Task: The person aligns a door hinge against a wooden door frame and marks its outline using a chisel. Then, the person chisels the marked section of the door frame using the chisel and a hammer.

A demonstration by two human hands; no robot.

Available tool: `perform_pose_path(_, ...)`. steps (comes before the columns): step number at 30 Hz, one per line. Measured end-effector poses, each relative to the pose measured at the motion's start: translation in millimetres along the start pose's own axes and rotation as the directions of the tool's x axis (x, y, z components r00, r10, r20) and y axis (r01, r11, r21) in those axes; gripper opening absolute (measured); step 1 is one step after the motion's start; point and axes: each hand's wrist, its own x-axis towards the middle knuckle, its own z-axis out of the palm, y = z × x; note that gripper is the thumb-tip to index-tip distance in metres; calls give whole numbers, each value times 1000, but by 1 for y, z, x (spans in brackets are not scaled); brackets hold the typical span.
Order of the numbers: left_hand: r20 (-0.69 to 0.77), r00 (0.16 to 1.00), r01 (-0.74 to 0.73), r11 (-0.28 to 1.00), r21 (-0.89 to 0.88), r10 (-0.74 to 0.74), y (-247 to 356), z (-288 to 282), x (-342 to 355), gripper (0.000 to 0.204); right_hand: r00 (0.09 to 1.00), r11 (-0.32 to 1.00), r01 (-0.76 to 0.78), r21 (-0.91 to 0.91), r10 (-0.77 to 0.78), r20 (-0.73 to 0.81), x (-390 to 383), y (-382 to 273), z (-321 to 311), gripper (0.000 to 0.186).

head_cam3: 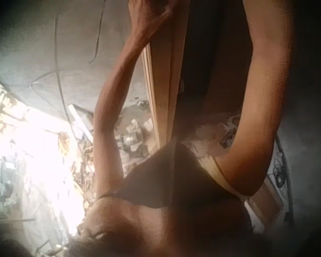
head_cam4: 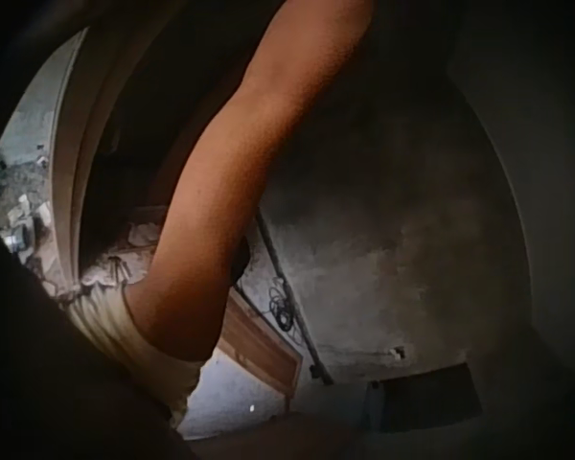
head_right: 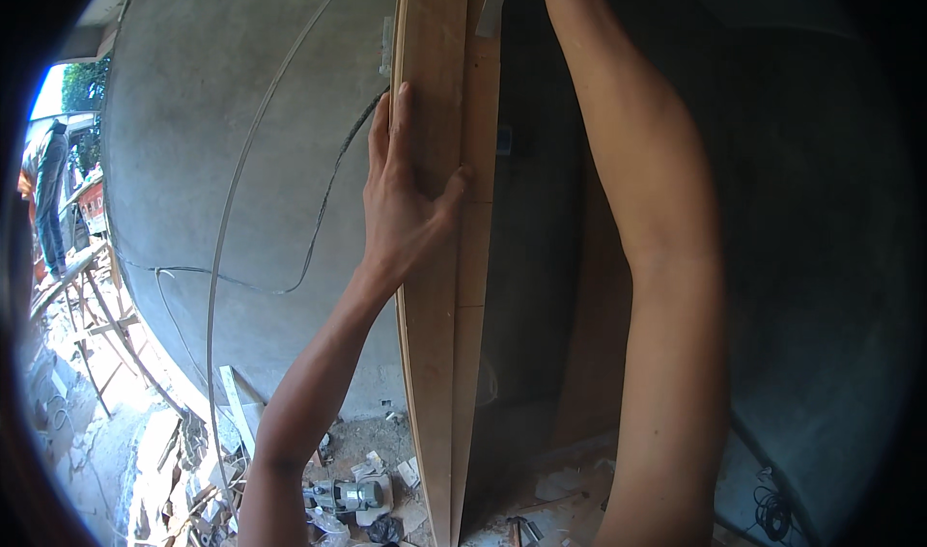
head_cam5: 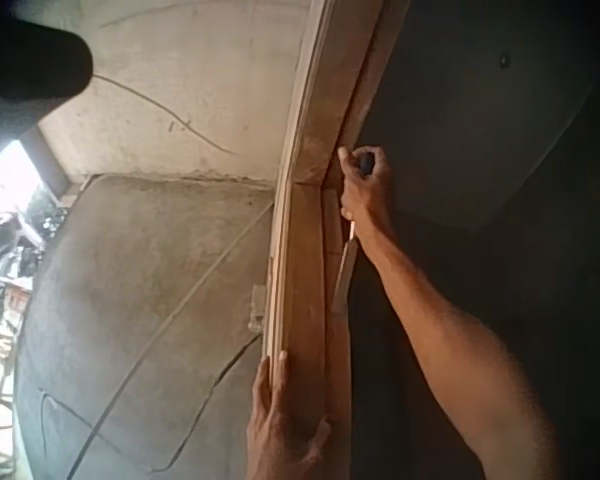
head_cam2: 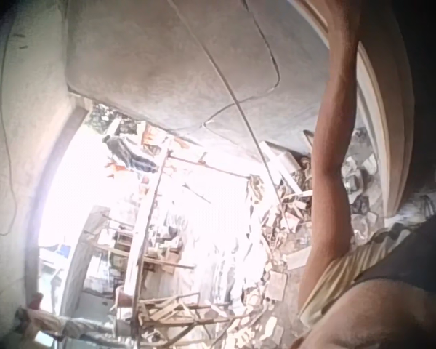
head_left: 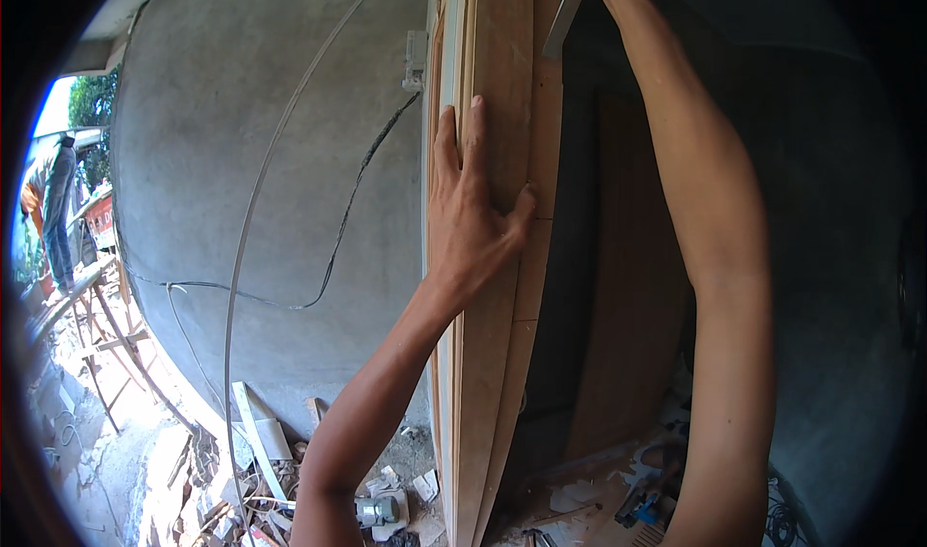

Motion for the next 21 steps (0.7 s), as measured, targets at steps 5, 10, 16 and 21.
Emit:
perform_pose_path(5, 17, 1000, 17, 1000, -9, -16, 0, -2, 3, 97, 1000, 997, -16, -78, 16, -3, -9, 9, 8, 26)
perform_pose_path(10, 18, 1000, 9, 1000, -9, -9, -2, -3, 2, 98, 999, 998, -28, -54, 26, -34, -10, -7, 5, 24)
perform_pose_path(16, 30, 999, 40, 999, -20, -40, 2, -1, 0, 98, 999, 997, -30, -70, 27, -43, 2, 6, 5, 27)
perform_pose_path(21, 20, 1000, 19, 1000, -11, -19, 2, -3, 3, 97, 1000, 995, -22, -94, 24, 20, -7, 14, 12, 28)
